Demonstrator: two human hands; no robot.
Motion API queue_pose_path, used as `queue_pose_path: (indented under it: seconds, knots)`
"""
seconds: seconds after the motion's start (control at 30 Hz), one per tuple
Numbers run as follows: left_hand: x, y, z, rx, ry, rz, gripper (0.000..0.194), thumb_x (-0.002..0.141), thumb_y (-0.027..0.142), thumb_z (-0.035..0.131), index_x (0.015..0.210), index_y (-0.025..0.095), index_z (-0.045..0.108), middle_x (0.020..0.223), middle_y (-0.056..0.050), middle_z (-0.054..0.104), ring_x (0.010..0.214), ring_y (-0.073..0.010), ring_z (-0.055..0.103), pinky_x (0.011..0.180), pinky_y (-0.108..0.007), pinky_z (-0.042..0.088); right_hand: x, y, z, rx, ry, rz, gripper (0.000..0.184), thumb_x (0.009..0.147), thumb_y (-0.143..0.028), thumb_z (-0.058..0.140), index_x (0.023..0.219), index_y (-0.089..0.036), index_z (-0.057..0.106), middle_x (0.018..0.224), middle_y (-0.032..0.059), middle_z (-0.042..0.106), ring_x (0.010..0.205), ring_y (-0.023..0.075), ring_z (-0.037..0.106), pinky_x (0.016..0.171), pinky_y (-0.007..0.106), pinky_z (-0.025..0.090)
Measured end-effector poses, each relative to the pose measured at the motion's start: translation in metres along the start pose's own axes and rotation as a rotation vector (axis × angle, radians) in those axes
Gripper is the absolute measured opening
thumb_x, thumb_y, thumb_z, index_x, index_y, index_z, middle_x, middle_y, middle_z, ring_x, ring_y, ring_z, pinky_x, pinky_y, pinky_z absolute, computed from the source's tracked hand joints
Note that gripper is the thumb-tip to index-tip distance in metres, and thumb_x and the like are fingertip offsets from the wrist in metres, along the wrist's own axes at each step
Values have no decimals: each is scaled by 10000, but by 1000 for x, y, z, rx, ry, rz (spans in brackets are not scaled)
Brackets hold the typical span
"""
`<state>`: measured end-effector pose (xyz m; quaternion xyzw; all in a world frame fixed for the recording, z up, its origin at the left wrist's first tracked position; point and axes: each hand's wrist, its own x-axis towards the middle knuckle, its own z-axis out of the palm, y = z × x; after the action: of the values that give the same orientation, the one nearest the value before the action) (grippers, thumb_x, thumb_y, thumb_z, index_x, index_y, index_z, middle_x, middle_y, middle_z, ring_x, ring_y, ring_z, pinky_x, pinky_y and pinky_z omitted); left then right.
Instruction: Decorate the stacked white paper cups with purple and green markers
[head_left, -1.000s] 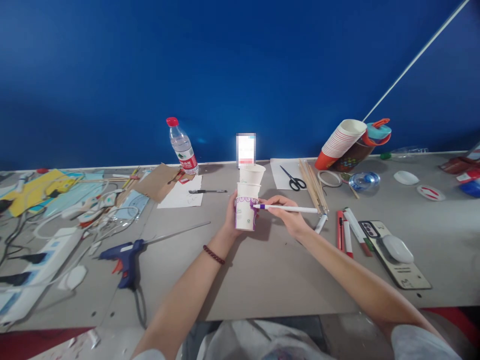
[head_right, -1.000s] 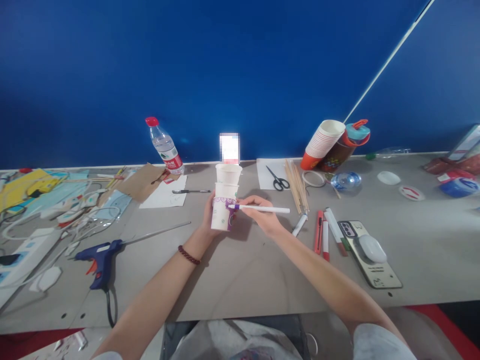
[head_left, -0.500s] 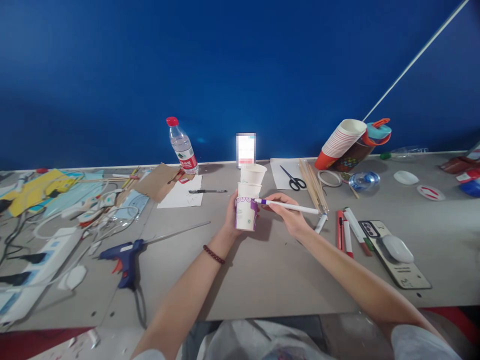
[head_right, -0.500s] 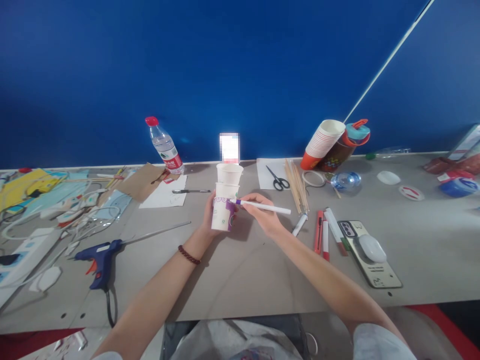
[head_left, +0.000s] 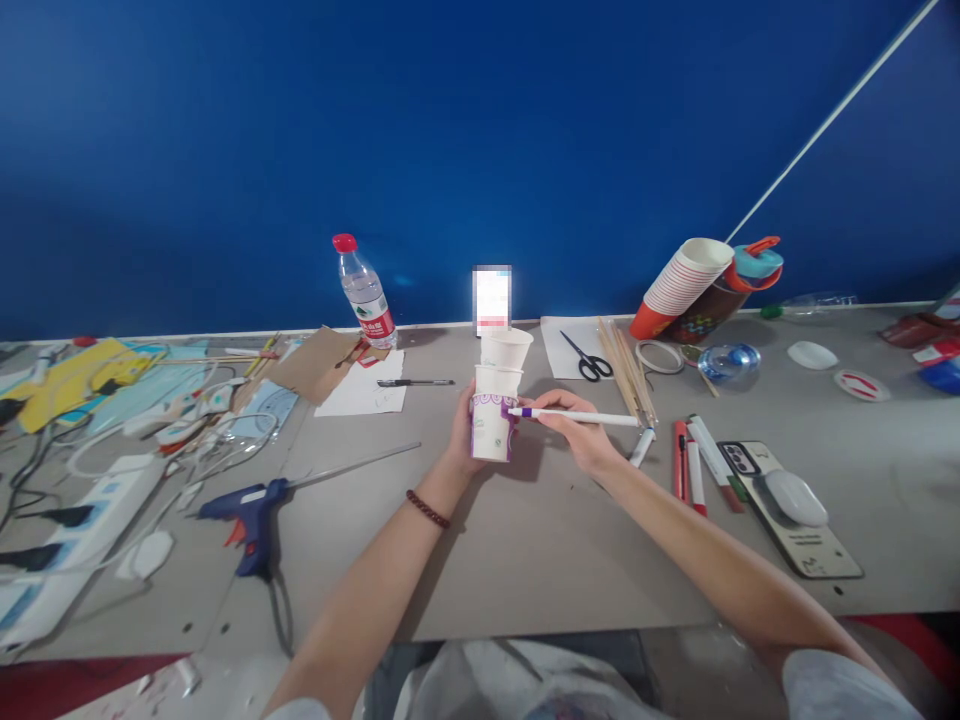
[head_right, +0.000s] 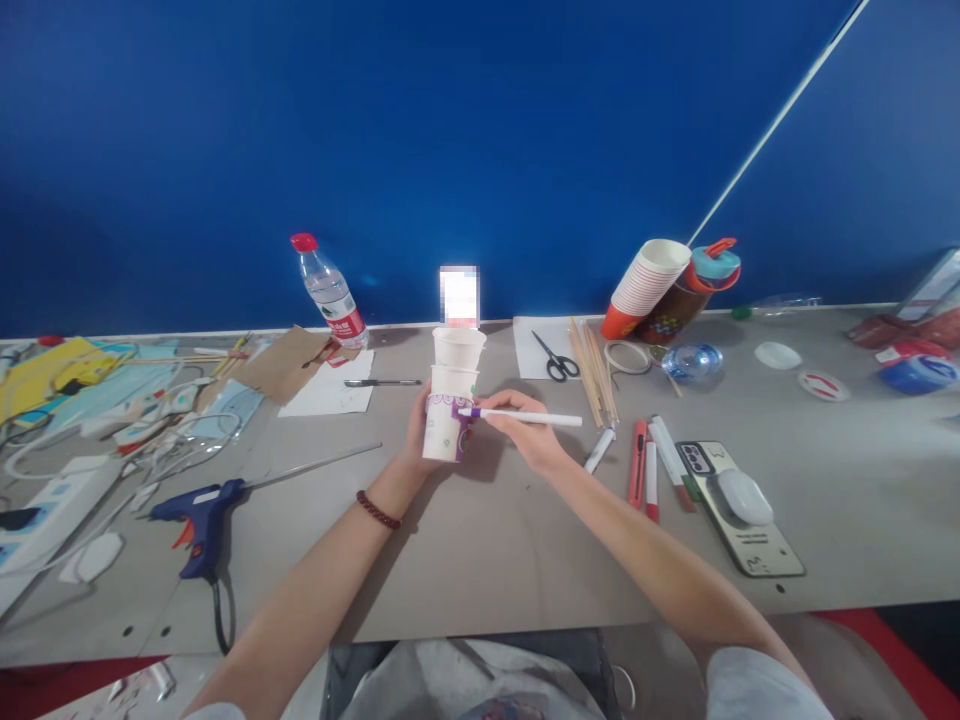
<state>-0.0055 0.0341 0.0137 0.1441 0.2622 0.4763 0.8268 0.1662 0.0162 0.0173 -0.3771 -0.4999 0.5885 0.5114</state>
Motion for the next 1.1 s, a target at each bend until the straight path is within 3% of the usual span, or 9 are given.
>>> queue_pose_path:
  seconds: [0.13,0.4,0.67,1.1]
  knots:
    - [-1,0,-1,5,16,-5,554,939,505,348,937,48,660,736,-121,703,532,-177,636,472,-288,529,0,0,0,30,11,16,158,727,-362,778,802,-242,709,911,27,777,1028,237,697,932,364,514]
    - [0,0,-3,12,-9,-5,536,910,525,411,940,54,666,712,-110,699,535,-183,638,481,-288,528,1,4,-2,18,41,12,187,731,-382,777,820,-232,710,898,18,762,861,173,694,870,334,535]
    - [1,0,-4,3,-7,-8,524,893,541,444,947,68,663,714,-108,700,531,-173,635,495,-284,535,1,3,0,27,31,33,199,708,-376,788,809,-229,702,926,38,774,961,213,701,918,363,524]
    - [1,-1,-2,15,12,15,502,879,544,482,932,77,660,722,-99,701,532,-179,643,468,-288,533,1,2,-1,-13,24,13,243,711,-424,791,835,-232,709,957,45,772,893,200,703,876,363,539]
